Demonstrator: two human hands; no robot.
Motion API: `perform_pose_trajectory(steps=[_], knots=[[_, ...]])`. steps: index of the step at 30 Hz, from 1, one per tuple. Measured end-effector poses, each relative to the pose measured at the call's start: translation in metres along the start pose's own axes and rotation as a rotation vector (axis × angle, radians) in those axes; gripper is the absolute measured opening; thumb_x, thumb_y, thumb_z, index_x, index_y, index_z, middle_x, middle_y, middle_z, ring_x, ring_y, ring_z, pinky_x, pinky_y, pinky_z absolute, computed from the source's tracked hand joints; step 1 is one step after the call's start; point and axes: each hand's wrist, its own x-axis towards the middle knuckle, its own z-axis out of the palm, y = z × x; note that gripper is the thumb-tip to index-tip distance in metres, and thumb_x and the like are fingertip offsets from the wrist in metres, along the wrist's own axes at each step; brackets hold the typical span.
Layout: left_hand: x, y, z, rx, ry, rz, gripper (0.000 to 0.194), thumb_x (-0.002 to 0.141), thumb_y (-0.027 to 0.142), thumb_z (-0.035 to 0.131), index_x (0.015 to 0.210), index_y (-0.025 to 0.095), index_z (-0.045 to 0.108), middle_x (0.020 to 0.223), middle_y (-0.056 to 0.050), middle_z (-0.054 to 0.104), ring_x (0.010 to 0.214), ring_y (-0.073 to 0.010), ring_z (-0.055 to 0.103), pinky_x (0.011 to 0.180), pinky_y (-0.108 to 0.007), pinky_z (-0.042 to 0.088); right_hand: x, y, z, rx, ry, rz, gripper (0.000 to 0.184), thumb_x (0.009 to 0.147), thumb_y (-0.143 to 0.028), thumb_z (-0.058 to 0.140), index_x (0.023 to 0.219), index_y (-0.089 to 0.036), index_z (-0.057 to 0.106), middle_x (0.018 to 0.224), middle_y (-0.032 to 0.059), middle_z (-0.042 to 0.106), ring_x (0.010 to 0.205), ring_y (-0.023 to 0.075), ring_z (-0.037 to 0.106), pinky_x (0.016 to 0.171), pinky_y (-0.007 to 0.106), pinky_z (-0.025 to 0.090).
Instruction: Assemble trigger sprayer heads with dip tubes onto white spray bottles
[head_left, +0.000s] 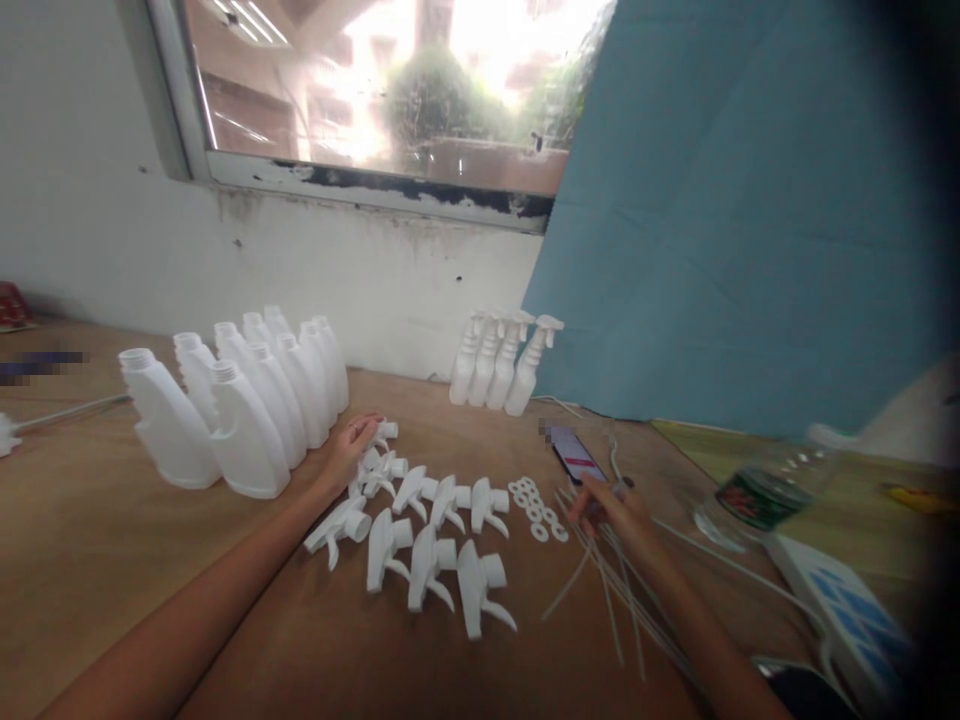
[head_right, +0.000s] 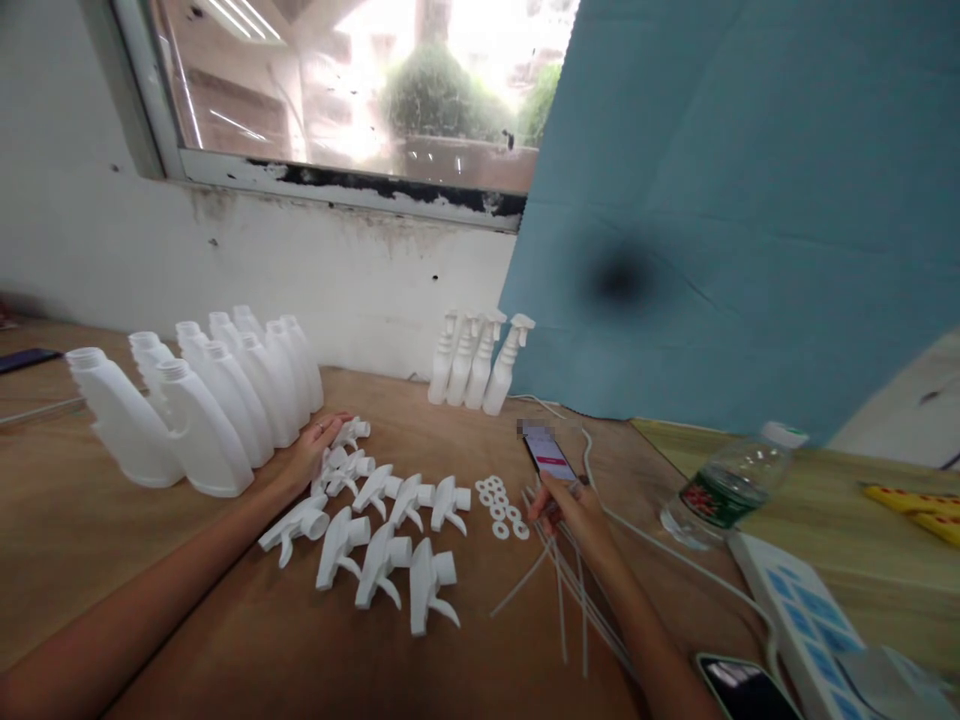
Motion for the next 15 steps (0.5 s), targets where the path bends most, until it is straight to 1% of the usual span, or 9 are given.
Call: perform_pose_trajectory(steps=[6, 10, 15], knots=[[0.0, -0.001, -0.002, -0.019, 0.009, -0.005, 0.041, 0.086, 0.048, 0.051, 0.107, 0.016, 0.066, 0.117, -0.01, 0.066, 0.113, -0.0239, 0.059, 0.103, -0.038, 0.041, 0.001, 0.001, -0.001, -0.031, -0.027, -0.001, 0.056, 0.079, -0.063, 0.057, 0.047, -0.017, 0.064, 0.045, 0.0079, 0.062, 0.034, 0.0124, 0.048, 0.036, 0.025, 0.036], [0.002, -0.006, -0.006, 0.007, 0.025, 0.005, 0.041, 0.083, 0.047, 0.054, 0.105, 0.015, 0.066, 0.118, -0.011, 0.064, 0.114, -0.0244, 0.058, 0.103, -0.038, 0.04, 0.0, 0.0, 0.0, -0.013, 0.001, 0.004, 0.054, 0.077, -0.062, 0.06, 0.049, -0.017, 0.064, 0.052, 0.0093, 0.066, 0.034, 0.0115, 0.048, 0.034, 0.024, 0.035], [0.003, -0.011, -0.012, 0.058, 0.032, 0.023, 0.037, 0.083, 0.044, 0.054, 0.104, 0.016, 0.067, 0.116, -0.01, 0.065, 0.113, -0.0235, 0.058, 0.104, -0.038, 0.04, 0.0, 0.0, 0.001, -0.007, 0.013, -0.005, 0.053, 0.076, -0.063, 0.061, 0.048, -0.018, 0.064, 0.05, 0.0088, 0.065, 0.035, 0.0123, 0.049, 0.035, 0.024, 0.036]])
